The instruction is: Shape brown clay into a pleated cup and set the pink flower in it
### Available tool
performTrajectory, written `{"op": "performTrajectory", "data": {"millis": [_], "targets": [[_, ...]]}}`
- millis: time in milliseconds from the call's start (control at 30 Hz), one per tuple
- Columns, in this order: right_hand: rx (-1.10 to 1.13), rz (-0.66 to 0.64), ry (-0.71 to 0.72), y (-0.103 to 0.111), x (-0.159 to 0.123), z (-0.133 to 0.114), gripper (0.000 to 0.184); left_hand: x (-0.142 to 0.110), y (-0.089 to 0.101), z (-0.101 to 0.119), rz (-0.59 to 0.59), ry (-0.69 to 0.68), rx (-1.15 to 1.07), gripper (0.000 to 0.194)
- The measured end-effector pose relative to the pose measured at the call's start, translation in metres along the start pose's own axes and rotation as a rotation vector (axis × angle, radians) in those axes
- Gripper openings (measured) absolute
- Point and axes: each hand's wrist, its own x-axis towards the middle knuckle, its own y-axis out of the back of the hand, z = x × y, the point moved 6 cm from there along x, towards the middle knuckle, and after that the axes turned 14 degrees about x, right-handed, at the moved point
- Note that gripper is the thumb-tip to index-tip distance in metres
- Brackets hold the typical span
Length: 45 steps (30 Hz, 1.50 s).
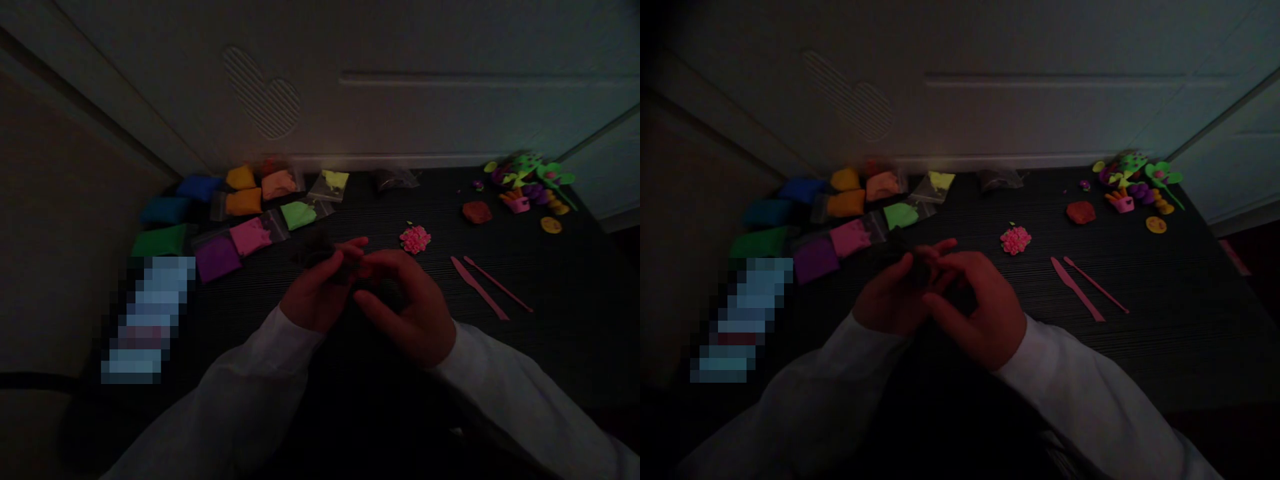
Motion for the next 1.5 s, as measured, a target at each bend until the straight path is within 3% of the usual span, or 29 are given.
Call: {"op": "performTrajectory", "data": {"millis": [100,167,333,467,733,1000,1333,1500], "targets": [[-0.141,0.009,0.164,-0.005,-0.002,-0.009,0.044,-0.005,-0.009,0.0,-0.09,0.037,0.002,0.031],[-0.18,0.023,0.178,-0.006,-0.002,-0.008,0.041,-0.008,-0.014,0.0,-0.144,0.06,-0.027,0.037],[-0.044,0.074,0.034,0.001,-0.001,0.005,0.029,-0.009,-0.019,0.001,-0.251,0.049,-0.078,0.048],[0.132,0.095,-0.082,0.003,-0.004,0.015,0.028,-0.006,-0.012,-0.001,-0.236,0.026,0.021,0.049],[0.138,0.033,-0.071,-0.002,-0.005,0.01,0.041,-0.003,-0.004,-0.004,-0.21,-0.058,0.242,0.065],[-0.084,0.019,0.047,-0.008,-0.004,-0.004,0.036,-0.007,-0.006,-0.005,-0.153,-0.085,0.209,0.051],[-0.01,0.034,0.052,-0.01,-0.009,0.002,0.042,-0.005,-0.007,0.002,-0.151,-0.192,0.21,0.029],[-0.031,0.027,0.082,-0.011,-0.009,-0.002,0.039,-0.005,-0.005,-0.002,-0.162,-0.139,0.174,0.02]]}}
